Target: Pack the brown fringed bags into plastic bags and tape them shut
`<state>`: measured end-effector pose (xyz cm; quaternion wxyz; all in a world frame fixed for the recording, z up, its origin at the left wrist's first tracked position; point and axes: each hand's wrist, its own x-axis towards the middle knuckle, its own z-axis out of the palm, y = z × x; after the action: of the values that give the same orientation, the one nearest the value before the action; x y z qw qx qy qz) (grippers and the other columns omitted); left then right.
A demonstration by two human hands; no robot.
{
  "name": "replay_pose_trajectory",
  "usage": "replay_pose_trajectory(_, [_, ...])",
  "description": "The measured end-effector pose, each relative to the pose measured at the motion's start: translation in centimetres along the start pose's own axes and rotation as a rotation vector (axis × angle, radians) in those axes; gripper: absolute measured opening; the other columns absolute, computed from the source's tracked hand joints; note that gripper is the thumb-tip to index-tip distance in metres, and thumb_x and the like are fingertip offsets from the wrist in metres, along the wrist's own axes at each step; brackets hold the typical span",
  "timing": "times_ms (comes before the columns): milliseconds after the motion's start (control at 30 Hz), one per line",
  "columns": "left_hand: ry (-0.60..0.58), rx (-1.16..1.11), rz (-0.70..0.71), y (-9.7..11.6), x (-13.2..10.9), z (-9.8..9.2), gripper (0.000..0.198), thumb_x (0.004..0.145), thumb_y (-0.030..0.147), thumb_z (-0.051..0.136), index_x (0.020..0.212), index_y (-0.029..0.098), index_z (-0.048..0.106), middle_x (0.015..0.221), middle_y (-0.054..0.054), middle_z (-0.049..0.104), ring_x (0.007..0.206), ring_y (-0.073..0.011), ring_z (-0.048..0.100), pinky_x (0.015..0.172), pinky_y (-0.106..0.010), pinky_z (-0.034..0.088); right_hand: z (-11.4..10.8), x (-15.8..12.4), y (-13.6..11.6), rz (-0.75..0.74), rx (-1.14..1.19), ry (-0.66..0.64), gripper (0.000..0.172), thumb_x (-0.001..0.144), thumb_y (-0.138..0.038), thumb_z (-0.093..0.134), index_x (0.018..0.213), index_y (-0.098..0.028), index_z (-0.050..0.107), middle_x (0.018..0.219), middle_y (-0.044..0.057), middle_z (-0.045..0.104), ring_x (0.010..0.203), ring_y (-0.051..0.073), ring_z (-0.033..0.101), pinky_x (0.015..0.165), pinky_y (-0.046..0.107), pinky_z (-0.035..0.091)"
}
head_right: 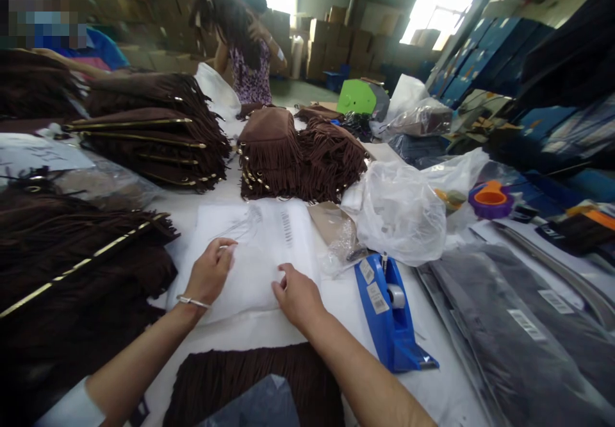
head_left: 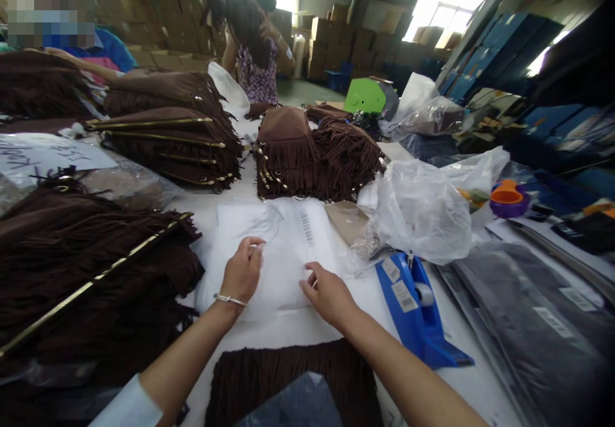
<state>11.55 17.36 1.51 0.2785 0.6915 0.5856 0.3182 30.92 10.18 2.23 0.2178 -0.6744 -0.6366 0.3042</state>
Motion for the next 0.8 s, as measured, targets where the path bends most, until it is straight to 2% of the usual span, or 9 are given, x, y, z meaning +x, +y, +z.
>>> replay_pose_trajectory(100, [-0.001,0.093,0.084,1.9,-1.1,0.1,0.025,0.089,0.042,0.045,0.099,0.023,0.057,0.064,0.001,0.061,0.057,-0.0162,0.058,0.057,-0.025,0.035,-2.2,-1.0,-2.1,-0.322,-0.265,0.274,0.069,0.082,-0.035,0.063,0.141,-0.018,0.032,0.122,0.013,0.053,0.116,0.029,0.046,0.099,0.047,0.038])
replay_pose_trajectory(200, [-0.15,0.342,0.266,3.7,-2.8,0.2,0.03,0.09,0.046,0.045,0.101,0.023,0.061,0.071,-0.003,0.066,0.063,-0.0184,0.062,0.056,-0.025,0.034,-3.4,0.2,-3.8,-0.492,-0.478,0.234,0.042,0.087,-0.022,0.055,0.129,-0.018,0.051,0.12,0.011,0.053,0.118,0.028,0.041,0.101,0.044,0.036])
replay_pose_trajectory(267, [-0.296,0.576,0.316,4.0,-3.6,-0.6,0.028,0.091,0.041,0.045,0.101,0.021,0.061,0.072,-0.006,0.066,0.065,-0.021,0.063,0.055,-0.026,0.035,-3.7,1.4,-3.9,-0.469,-0.56,0.118,0.029,0.086,-0.009,0.05,0.11,-0.017,0.064,0.101,0.01,0.058,0.102,0.024,0.048,0.091,0.036,0.042])
replay_pose_trajectory(333, [-0.39,0.734,0.263,3.4,-3.8,-2.2,0.02,0.089,0.024,0.043,0.094,0.018,0.061,0.07,-0.009,0.066,0.064,-0.0237,0.064,0.056,-0.028,0.039,-4.1,1.9,-3.0,-0.415,-0.584,0.086,0.03,0.083,-0.004,0.049,0.101,-0.017,0.068,0.091,0.009,0.057,0.092,0.023,0.049,0.085,0.033,0.044])
replay_pose_trajectory(467, [-0.282,0.868,0.087,-0.2,-4.3,-7.2,0.03,0.084,0.007,0.03,0.086,0.013,0.06,0.071,-0.014,0.063,0.065,-0.0313,0.064,0.061,-0.039,0.044,-5.2,-1.2,0.9,-0.227,-0.451,0.28,0.035,0.081,-0.006,0.05,0.108,-0.019,0.068,0.087,0.008,0.057,0.091,0.023,0.05,0.087,0.035,0.043])
replay_pose_trajectory(567, [-0.197,0.458,-0.244,-2.7,-6.1,-9.0,0.021,0.087,0.023,0.041,0.085,0.015,0.06,0.059,-0.006,0.058,0.055,-0.0259,0.06,0.055,-0.033,0.043,-4.9,-5.4,4.7,0.019,-0.025,0.461,0.036,0.085,-0.018,0.051,0.119,-0.021,0.062,0.088,0.004,0.061,0.08,0.018,0.055,0.078,0.032,0.047])
replay_pose_trajectory(667, [-0.309,-0.29,-0.521,-3.7,-8.2,-7.0,0.034,0.087,0.045,0.045,0.086,0.015,0.06,0.045,0.001,0.049,0.041,-0.017,0.052,0.041,-0.024,0.037,-3.2,-8.4,7.8,0.261,0.683,0.471,0.055,0.082,-0.026,0.057,0.135,-0.031,0.044,0.086,-0.003,0.063,0.05,0.007,0.05,0.049,0.02,0.045])
replay_pose_trajectory(733, [-0.381,-0.517,-0.547,-3.5,-8.8,-4.3,0.043,0.086,0.052,0.044,0.095,0.013,0.06,0.053,-0.001,0.057,0.048,-0.0157,0.058,0.044,-0.024,0.043,-2.3,-9.0,9.1,0.314,1.067,0.445,0.063,0.077,-0.028,0.064,0.136,-0.034,0.042,0.097,-0.004,0.065,0.057,0.007,0.058,0.053,0.019,0.05])
replay_pose_trajectory(800, [-0.446,-0.66,-0.534,-3.3,-8.3,-1.8,0.042,0.083,0.048,0.052,0.103,0.012,0.06,0.077,-0.007,0.068,0.068,-0.0158,0.066,0.063,-0.026,0.053,-1.7,-8.9,9.9,0.328,1.264,0.387,0.057,0.077,-0.034,0.065,0.131,-0.032,0.048,0.112,0.0,0.064,0.084,0.013,0.066,0.077,0.028,0.056])
